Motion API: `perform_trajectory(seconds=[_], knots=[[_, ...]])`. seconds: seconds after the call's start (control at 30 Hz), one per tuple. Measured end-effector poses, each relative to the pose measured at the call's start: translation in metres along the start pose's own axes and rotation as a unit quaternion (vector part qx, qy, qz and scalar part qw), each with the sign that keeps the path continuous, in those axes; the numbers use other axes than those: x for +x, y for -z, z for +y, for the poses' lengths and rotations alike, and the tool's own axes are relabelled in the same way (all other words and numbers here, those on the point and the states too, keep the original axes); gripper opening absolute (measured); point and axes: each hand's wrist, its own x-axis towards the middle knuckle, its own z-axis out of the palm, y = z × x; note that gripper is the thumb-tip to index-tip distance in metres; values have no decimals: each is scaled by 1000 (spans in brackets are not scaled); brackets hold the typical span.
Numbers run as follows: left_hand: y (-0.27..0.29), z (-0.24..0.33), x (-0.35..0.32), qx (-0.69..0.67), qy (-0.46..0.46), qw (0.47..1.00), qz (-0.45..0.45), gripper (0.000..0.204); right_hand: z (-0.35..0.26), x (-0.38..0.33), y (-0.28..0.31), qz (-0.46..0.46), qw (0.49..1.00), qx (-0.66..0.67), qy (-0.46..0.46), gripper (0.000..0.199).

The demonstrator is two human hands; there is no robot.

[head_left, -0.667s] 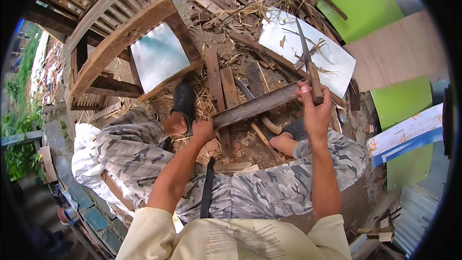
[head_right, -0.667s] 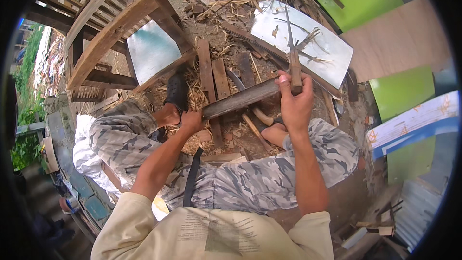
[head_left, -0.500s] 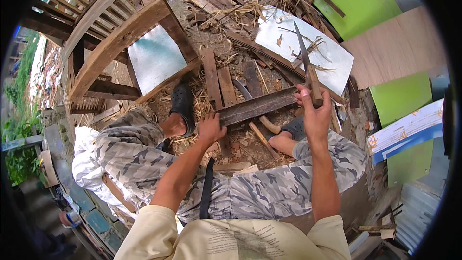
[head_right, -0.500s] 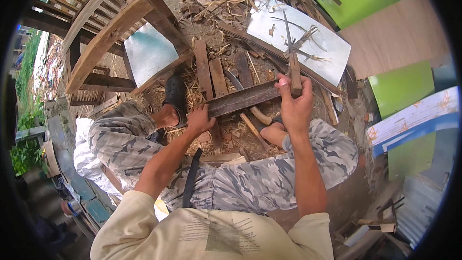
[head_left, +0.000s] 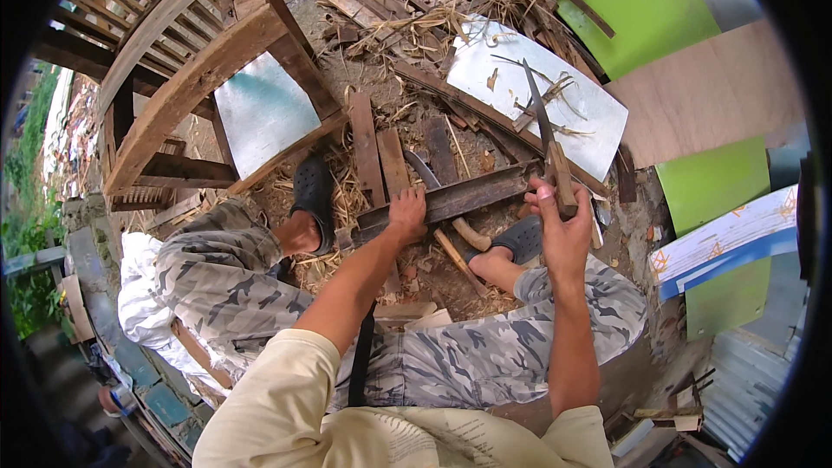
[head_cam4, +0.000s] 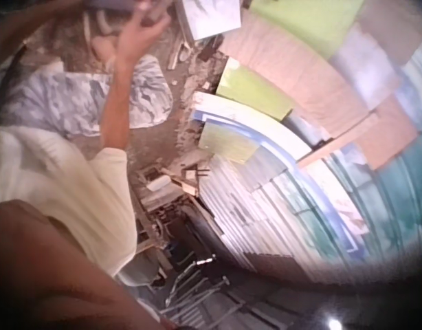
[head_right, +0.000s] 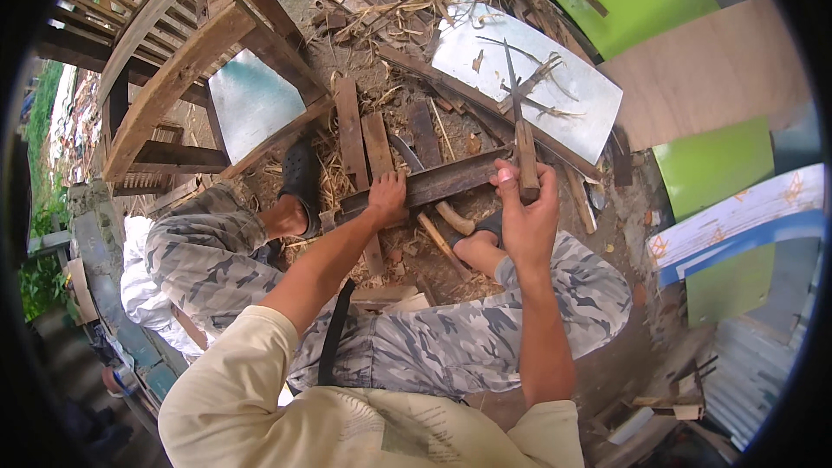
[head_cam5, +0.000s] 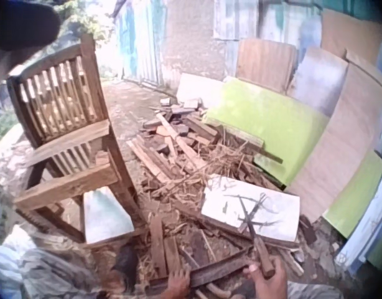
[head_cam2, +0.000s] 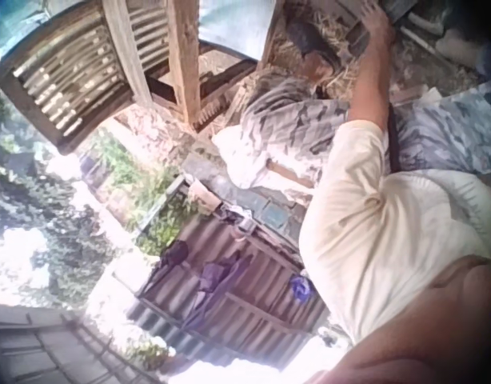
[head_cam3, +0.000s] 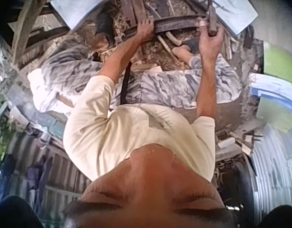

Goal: The person sits on the ground and uses a machete and hammer to fit a cylindrical wooden piece into a slot on a wooden chair. They repeatedly position the piece, strike it with the hammer, and adjust it until it fits.

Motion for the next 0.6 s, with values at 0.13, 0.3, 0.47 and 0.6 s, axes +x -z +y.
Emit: perform_trajectory(seconds=[0.13,0.3,0.47,0.6], knots=[[18,-16,-18,-133,-48,990,17,100,0,5,4,3,1000,20,-4,30],[23,-34,-57,-318,-96,941,59,95,-16,13,13,48,999,14,21,34],[34,-14,-72,-402,-120,871,254,95,-28,14,20,86,994,42,58,38],[47,2,-63,-485,-18,816,313,82,-41,12,25,99,990,61,74,44]])
